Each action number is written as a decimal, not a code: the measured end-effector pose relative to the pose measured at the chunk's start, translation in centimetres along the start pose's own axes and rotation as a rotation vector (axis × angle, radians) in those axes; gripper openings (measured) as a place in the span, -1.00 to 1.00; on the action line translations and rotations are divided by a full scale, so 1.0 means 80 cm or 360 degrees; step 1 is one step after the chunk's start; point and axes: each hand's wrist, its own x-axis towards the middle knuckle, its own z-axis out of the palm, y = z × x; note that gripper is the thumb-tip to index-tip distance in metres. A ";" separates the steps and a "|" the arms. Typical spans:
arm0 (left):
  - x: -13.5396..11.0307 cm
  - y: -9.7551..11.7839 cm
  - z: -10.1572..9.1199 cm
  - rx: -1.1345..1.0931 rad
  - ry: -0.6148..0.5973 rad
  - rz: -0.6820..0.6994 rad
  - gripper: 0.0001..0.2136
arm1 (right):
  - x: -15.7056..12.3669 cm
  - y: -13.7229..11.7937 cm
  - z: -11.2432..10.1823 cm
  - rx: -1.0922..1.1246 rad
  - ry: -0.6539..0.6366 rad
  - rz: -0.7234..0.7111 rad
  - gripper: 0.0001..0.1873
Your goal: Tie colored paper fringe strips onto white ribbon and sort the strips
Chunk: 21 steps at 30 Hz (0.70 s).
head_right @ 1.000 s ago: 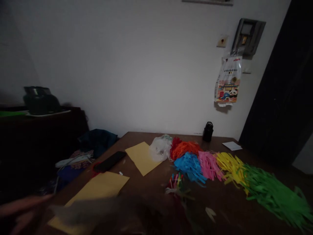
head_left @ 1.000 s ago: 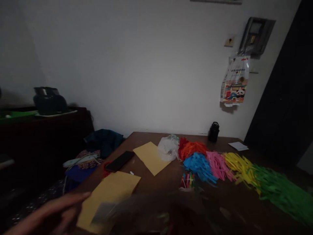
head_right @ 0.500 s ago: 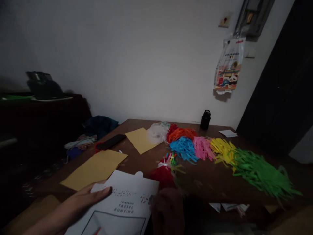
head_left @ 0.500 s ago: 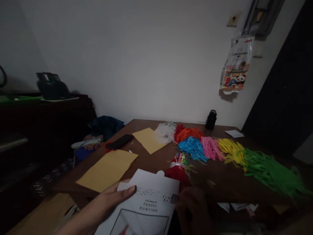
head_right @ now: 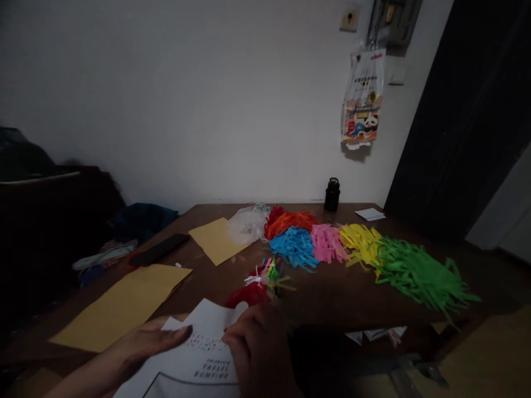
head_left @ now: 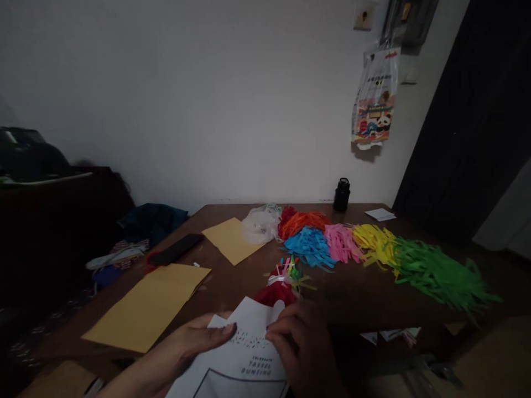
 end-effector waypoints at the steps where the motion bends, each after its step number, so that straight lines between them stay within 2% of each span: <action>1: 0.001 0.001 0.000 0.0006 -0.0007 -0.0021 -0.77 | -0.002 0.004 -0.002 0.0046 0.0001 0.0051 -0.82; 5: 0.006 0.006 0.004 -0.0049 0.0053 -0.0064 -0.80 | -0.015 0.020 -0.004 -0.0038 0.0130 0.0171 -0.82; 9: 0.007 0.011 0.004 -0.0118 0.0094 -0.0104 -0.81 | -0.029 0.020 0.019 -0.0275 0.0213 -0.0033 -0.69; 11: 0.008 0.010 0.003 -0.0150 0.0071 -0.0125 -0.80 | -0.030 0.015 0.033 -0.0452 0.0135 -0.0099 -0.60; 14: 0.008 0.006 0.002 -0.0194 0.0072 -0.0115 -0.76 | -0.028 0.011 0.041 -0.0615 -0.0028 -0.0154 -0.65; 18: 0.009 -0.001 -0.003 -0.0272 0.0125 -0.0116 -0.78 | -0.028 0.018 0.032 -0.0468 -0.0229 -0.0176 -0.79; 21: 0.012 -0.009 -0.013 -0.0339 0.0091 -0.0089 -0.81 | -0.031 0.022 0.024 -0.0261 -0.0298 -0.0137 -0.86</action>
